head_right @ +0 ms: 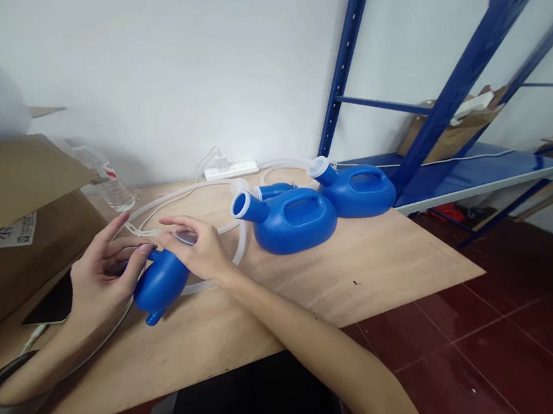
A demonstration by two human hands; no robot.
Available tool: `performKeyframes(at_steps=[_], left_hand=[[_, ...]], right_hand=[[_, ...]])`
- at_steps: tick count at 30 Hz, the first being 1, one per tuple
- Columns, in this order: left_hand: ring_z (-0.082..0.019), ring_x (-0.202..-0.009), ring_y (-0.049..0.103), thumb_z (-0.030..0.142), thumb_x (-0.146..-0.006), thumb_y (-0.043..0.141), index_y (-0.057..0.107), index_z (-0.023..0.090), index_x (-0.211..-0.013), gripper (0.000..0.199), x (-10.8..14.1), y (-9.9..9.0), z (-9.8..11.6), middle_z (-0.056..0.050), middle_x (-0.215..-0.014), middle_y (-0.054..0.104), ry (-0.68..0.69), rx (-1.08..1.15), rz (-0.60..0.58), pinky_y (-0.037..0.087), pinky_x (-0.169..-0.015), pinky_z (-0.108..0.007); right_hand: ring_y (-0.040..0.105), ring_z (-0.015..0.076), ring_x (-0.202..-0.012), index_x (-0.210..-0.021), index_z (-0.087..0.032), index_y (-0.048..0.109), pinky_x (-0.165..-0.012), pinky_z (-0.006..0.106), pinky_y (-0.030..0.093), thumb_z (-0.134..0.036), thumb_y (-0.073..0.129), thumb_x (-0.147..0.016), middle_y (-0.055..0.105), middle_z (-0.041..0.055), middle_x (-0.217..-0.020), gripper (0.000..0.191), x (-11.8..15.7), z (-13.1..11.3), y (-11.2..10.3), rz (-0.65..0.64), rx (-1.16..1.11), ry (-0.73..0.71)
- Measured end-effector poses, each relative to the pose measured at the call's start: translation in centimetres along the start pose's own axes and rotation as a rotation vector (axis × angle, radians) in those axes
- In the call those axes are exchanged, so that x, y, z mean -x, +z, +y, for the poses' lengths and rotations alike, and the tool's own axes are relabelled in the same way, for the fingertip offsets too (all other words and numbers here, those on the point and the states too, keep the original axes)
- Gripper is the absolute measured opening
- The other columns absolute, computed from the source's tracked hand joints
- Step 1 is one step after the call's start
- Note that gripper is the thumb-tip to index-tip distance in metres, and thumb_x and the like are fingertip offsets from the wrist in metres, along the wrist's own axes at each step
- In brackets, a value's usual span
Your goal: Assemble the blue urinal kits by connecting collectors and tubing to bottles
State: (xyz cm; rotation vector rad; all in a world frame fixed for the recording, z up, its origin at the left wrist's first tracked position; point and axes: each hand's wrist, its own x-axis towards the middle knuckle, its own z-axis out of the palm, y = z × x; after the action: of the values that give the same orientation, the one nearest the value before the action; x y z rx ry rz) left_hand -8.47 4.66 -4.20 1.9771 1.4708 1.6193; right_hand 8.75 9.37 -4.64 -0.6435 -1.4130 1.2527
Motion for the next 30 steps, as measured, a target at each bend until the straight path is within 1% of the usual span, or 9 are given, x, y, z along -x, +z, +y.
performKeyframes(at_steps=[2,4,9,15,18,20,23,26,30], left_hand=[[-0.017,-0.074,0.078,0.039,-0.091,0.077,0.057,0.028,-0.151,0.064,0.1,-0.1,0.0,-0.003,-0.094,0.081,0.020,-0.020,0.035,0.065,-0.067,-0.025],[-0.018,-0.074,0.078,0.038,-0.090,0.078,0.056,0.029,-0.152,0.066,0.2,-0.1,0.0,-0.002,-0.093,0.081,0.043,-0.047,0.063,0.065,-0.067,-0.026],[-0.021,-0.077,0.079,0.034,-0.091,0.077,0.051,0.031,-0.154,0.069,0.6,-0.4,-0.2,-0.002,-0.097,0.082,0.166,-0.134,0.089,0.068,-0.073,-0.034],[-0.021,-0.070,0.079,0.028,-0.093,0.074,0.047,0.034,-0.158,0.070,0.9,-0.8,-1.1,-0.001,-0.097,0.084,0.356,-0.333,0.112,0.066,-0.066,-0.033],[-0.020,-0.067,0.079,0.027,-0.092,0.074,0.046,0.033,-0.159,0.072,0.9,-0.8,-1.2,-0.001,-0.096,0.084,0.392,-0.375,0.107,0.066,-0.066,-0.032],[-0.019,-0.069,0.079,0.028,-0.092,0.074,0.051,0.033,-0.156,0.068,0.9,-0.8,-1.0,-0.001,-0.098,0.084,0.369,-0.356,0.117,0.067,-0.067,-0.033],[-0.019,-0.075,0.079,0.032,-0.092,0.074,0.059,0.033,-0.149,0.059,0.9,-0.8,-0.5,0.001,-0.101,0.084,0.274,-0.279,0.128,0.067,-0.070,-0.032],[-0.018,-0.077,0.079,0.036,-0.093,0.074,0.056,0.034,-0.152,0.062,0.8,-0.7,0.0,0.004,-0.100,0.083,0.154,-0.186,0.124,0.068,-0.075,-0.032],[-0.017,-0.072,0.077,0.036,-0.087,0.080,0.060,0.031,-0.148,0.065,0.5,-0.6,0.6,0.003,-0.092,0.082,0.065,-0.068,0.154,0.068,-0.072,-0.031]], right_hand=[[0.075,0.0222,-0.104,-0.117,-0.024,0.076,-0.099,0.038,0.057,-0.044,0.071,-0.092,0.079,0.0035,-0.104,0.032,0.0,0.1,-0.3,-0.051,-0.006,-0.049],[0.073,0.0221,-0.109,-0.108,-0.024,0.076,-0.100,0.037,0.055,-0.046,0.061,-0.099,0.078,0.0041,-0.107,0.028,0.0,0.2,-0.5,-0.075,0.065,-0.127],[0.070,0.0203,-0.097,-0.090,-0.023,0.071,-0.094,0.035,0.052,-0.040,0.045,-0.106,0.075,0.0047,-0.097,0.035,0.3,0.1,-0.5,-0.044,0.345,-0.279],[0.060,0.0171,-0.073,-0.070,-0.023,0.058,-0.075,0.031,0.047,-0.035,0.045,-0.107,0.064,0.0003,-0.073,0.041,0.4,-1.0,-0.2,-0.079,0.525,-0.210],[0.065,0.0184,-0.081,-0.075,-0.023,0.065,-0.084,0.032,0.050,-0.035,0.045,-0.108,0.069,0.0019,-0.080,0.040,0.2,-0.9,-0.6,-0.117,0.520,-0.214],[0.068,0.0199,-0.101,-0.094,-0.025,0.074,-0.099,0.034,0.051,-0.037,0.048,-0.107,0.075,0.0037,-0.103,0.032,0.0,-0.9,-1.0,-0.158,0.449,-0.287],[0.065,0.0200,-0.123,-0.124,-0.033,0.073,-0.114,0.038,0.046,-0.039,0.053,-0.106,0.072,0.0016,-0.130,0.028,0.0,-1.1,-1.6,-0.256,0.370,-0.362],[0.065,0.0205,-0.126,-0.127,-0.035,0.074,-0.115,0.040,0.047,-0.038,0.060,-0.102,0.073,0.0001,-0.130,0.028,0.1,-1.2,-1.8,-0.282,0.349,-0.379],[0.068,0.0212,-0.117,-0.118,-0.032,0.078,-0.109,0.040,0.052,-0.040,0.069,-0.096,0.075,0.0023,-0.123,0.025,0.2,-0.8,-1.3,-0.187,0.316,-0.379]])
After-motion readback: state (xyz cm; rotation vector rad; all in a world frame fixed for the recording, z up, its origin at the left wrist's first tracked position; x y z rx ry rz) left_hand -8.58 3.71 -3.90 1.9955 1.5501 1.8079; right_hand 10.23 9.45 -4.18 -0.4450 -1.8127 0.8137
